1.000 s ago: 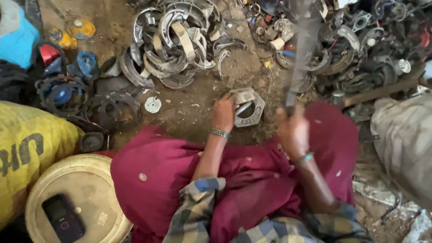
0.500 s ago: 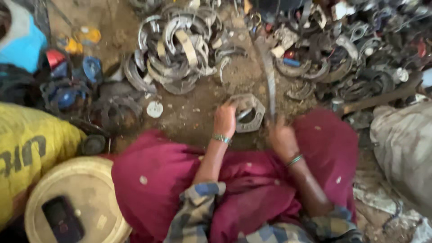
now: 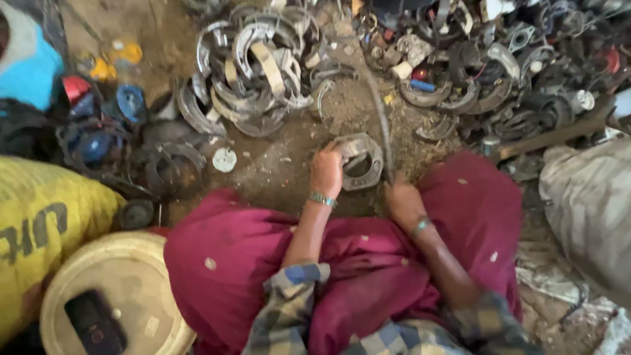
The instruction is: The person sits on the ground in a scrapyard and uses a long curved blade to repeatedly strike and pry brake shoe assemblies resting on a hexagonal metal block, working the lining off the metal shoes. They then pick through the pile of brake shoes, handling and sorting the pieces.
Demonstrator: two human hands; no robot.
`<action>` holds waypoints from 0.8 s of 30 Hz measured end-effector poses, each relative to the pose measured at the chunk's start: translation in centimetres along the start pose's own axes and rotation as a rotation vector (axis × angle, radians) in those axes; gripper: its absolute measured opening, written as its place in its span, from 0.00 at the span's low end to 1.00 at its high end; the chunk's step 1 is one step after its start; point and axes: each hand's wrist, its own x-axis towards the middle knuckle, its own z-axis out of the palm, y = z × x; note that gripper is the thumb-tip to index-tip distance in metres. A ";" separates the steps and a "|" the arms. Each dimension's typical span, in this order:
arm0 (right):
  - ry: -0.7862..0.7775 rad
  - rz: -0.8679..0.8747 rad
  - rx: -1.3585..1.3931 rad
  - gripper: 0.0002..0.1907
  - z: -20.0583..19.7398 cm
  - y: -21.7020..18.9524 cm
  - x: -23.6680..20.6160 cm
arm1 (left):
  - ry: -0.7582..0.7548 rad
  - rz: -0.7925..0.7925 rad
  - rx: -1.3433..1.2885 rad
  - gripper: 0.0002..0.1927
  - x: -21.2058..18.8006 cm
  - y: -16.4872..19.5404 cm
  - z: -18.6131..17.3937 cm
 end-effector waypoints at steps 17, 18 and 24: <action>-0.011 0.071 0.280 0.22 -1.8 -0.9 0.4 | -0.004 0.013 0.076 0.17 0.1 -0.8 0.9; 0.021 0.113 0.301 0.20 -2.5 -0.7 0.5 | 0.007 0.012 0.063 0.16 0.1 -0.8 1.0; 0.584 0.134 0.773 0.15 -12.1 -0.7 -0.4 | -0.026 -0.028 0.042 0.17 -0.1 -1.3 1.4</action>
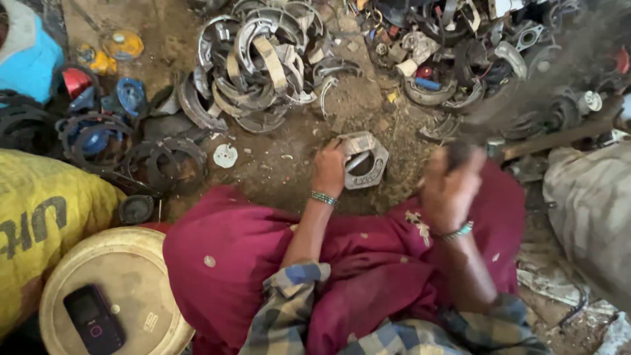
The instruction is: The person sits on the ground in a scrapyard and uses a long curved blade to repeatedly strike and pry brake shoe assemblies resting on a hexagonal metal block, working the lining off the metal shoes. They then pick through the pile of brake shoes, handling and sorting the pieces.
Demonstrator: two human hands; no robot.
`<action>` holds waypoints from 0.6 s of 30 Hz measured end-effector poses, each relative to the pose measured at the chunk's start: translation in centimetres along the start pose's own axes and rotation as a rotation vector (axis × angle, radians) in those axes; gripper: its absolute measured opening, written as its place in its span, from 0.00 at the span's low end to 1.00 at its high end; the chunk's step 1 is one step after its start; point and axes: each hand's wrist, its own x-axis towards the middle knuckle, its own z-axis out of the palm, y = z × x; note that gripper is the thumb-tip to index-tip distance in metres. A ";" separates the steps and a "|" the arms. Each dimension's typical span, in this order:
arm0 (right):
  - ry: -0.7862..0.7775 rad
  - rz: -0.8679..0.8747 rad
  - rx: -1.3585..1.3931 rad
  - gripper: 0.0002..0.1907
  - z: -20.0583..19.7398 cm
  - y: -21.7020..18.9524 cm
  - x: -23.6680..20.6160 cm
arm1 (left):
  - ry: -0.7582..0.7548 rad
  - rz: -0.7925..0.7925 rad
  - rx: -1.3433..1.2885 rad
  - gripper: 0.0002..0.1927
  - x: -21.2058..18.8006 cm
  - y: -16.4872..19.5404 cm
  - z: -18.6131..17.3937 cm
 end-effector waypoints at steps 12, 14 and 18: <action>-0.477 -0.081 -0.714 0.23 6.5 8.2 -4.9 | 0.024 0.038 0.055 0.15 0.4 0.5 -0.3; -0.473 -0.024 -0.680 0.17 4.2 5.3 -3.2 | -0.001 0.037 0.045 0.16 0.2 0.4 -0.2; -0.021 0.103 0.186 0.16 -0.5 0.0 -0.7 | 0.018 0.025 -0.018 0.18 -0.1 0.4 -0.5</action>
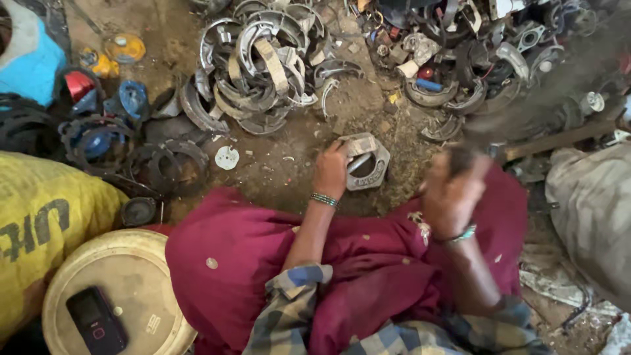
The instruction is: The person sits on the ground in a scrapyard and uses a long curved blade to repeatedly strike and pry brake shoe assemblies resting on a hexagonal metal block, working the lining off the metal shoes. They then pick through the pile of brake shoes, handling and sorting the pieces.
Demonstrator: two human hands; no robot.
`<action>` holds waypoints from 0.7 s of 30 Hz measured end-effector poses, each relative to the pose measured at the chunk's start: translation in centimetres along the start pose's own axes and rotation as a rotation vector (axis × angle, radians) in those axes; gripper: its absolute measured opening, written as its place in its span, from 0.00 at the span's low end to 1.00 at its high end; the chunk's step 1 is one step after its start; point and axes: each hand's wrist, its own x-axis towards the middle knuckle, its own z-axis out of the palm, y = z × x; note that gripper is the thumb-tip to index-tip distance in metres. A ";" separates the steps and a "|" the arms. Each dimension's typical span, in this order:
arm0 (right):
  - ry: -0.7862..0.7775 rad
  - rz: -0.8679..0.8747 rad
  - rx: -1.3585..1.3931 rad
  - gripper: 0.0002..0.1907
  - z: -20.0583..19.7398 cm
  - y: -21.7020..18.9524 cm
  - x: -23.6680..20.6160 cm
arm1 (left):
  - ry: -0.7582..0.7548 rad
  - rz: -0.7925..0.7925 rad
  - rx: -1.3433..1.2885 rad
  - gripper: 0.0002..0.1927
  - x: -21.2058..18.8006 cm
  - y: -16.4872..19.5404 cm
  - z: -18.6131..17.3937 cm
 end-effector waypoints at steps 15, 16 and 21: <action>-0.178 0.057 -0.493 0.21 1.2 3.7 -0.6 | -0.018 -0.018 0.064 0.13 0.1 -1.1 1.4; -0.066 -0.106 -0.407 0.20 0.5 2.3 0.0 | 0.061 0.012 0.011 0.13 0.1 -1.1 1.4; 0.039 -0.098 -0.279 0.14 0.8 4.0 -0.6 | 0.045 0.015 0.060 0.14 0.1 -0.4 0.4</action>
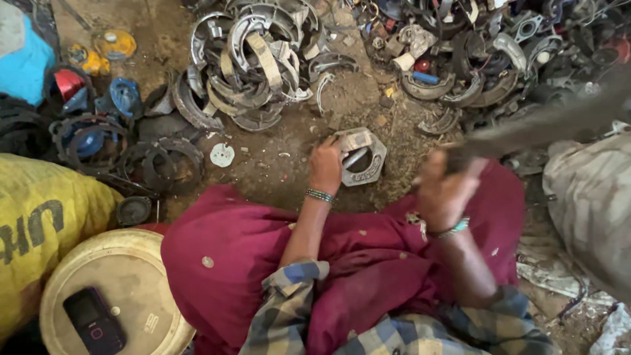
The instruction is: The person sits on the ground in a scrapyard and uses a long curved blade to repeatedly strike and pry brake shoe assemblies resting on a hexagonal metal block, working the lining off the metal shoes. They then pick through the pile of brake shoes, handling and sorting the pieces.
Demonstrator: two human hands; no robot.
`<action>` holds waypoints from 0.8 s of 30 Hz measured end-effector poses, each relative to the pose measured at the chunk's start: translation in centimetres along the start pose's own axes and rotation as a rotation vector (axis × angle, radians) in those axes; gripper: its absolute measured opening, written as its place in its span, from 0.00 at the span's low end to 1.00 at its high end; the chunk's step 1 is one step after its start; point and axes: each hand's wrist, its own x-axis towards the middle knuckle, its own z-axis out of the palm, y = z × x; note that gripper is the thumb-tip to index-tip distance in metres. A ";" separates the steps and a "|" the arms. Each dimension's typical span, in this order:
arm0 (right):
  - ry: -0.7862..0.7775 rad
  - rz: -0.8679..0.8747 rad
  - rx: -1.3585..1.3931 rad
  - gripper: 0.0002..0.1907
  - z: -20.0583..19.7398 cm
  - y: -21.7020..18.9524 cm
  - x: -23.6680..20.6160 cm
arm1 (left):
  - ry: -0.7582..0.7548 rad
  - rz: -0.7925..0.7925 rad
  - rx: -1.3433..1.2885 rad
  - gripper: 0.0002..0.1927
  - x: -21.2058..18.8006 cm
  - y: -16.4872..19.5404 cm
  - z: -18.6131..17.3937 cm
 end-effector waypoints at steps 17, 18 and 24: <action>0.039 0.037 0.226 0.18 -1.0 -1.1 0.6 | -0.043 -0.035 -0.071 0.16 0.1 0.3 -0.2; -0.041 -0.018 -0.124 0.20 0.3 0.5 0.1 | -0.042 -0.030 -0.054 0.16 0.1 0.4 -0.4; -0.512 -0.074 -0.560 0.22 6.6 5.1 -2.5 | 0.025 0.043 0.013 0.18 0.3 0.3 -0.5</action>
